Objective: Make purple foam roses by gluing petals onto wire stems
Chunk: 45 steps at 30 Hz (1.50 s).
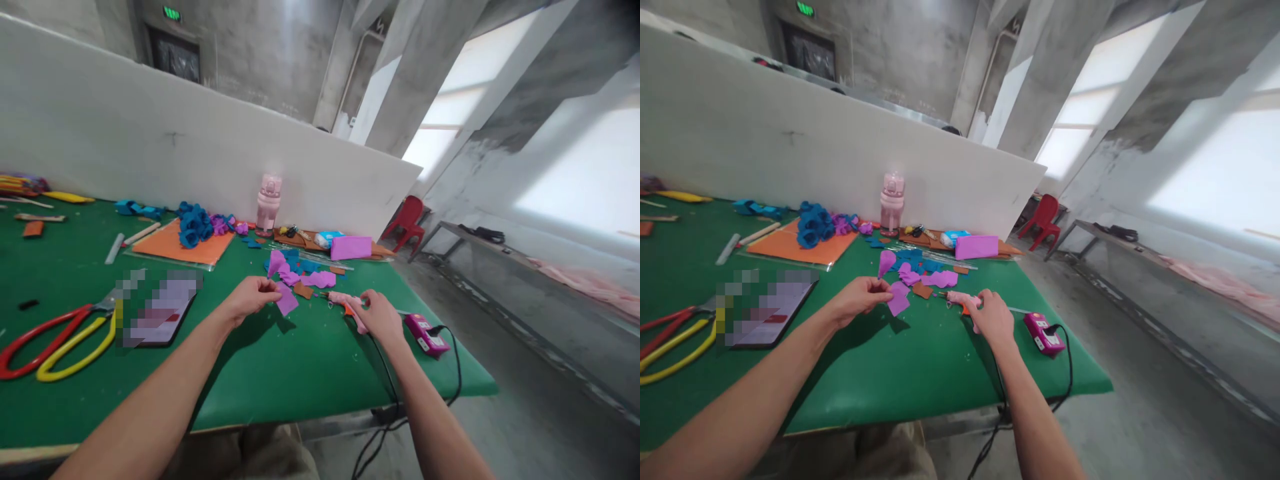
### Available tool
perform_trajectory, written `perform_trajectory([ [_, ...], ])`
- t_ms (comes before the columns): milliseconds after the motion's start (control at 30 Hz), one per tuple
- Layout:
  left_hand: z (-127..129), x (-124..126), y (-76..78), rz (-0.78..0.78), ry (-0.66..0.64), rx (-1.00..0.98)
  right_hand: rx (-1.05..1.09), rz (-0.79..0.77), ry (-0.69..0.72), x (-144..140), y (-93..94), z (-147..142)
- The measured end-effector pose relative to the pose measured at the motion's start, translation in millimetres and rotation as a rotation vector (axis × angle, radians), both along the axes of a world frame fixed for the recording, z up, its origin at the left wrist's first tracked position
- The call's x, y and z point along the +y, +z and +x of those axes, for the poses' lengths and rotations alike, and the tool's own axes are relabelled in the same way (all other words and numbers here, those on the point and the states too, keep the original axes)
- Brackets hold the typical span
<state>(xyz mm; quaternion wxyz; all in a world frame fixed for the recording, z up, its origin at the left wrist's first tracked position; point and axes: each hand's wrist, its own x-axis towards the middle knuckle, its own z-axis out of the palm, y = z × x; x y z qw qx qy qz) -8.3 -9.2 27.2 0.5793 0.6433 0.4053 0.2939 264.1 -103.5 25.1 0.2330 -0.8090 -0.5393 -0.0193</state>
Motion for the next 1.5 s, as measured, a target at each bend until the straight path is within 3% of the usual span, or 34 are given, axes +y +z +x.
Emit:
perform_trajectory([
  [133, -2.3, 0.6, 19.1, 0.177, -0.013, 0.145, 0.418, 0.051, 0.423, 23.6, 22.0, -45.7],
  [200, -3.6, 3.0, 26.4, 0.236, -0.040, 0.212, 0.589, -0.029, 0.622, 39.0, 26.0, -70.6],
  [267, -5.1, 6.9, 30.0, 0.263, -0.057, 0.266, 0.641, -0.124, 0.708, 52.7, 25.6, -91.1],
  [467, -8.3, 21.1, 24.2, 0.247, -0.102, 0.328, 0.659, -0.154, 0.610, 77.0, 16.0, -115.1],
  [567, -6.6, 21.0, 19.2, 0.229, -0.028, 0.246, 0.807, -0.055, 0.570, 85.2, 8.4, -113.5],
  [700, -4.2, 12.8, 12.9, 0.190, 0.129, 0.066, 1.050, 0.158, 0.409, 92.7, -6.1, -104.8],
  [867, 1.0, 6.0, 9.4, 0.199, 0.114, -0.012, 1.248, 0.265, 0.299, 94.4, -15.5, -90.2],
  [1033, 5.2, 4.6, 9.6, 0.089, 0.070, -0.204, 1.201, 0.371, 0.201, 95.6, -18.0, -88.8],
  [1267, 0.6, 5.0, 8.4, -0.007, 0.057, -0.318, 1.168, 0.395, 0.201, 97.4, -27.8, -95.1],
  [1400, 2.1, 8.3, 2.6, 0.059, 0.128, -0.300, 1.232, 0.400, 0.228, 97.9, -27.9, -96.5],
  [1500, 3.0, 11.7, -2.9, 0.190, 0.206, -0.212, 1.275, 0.417, 0.237, 98.0, -25.6, -98.5],
])
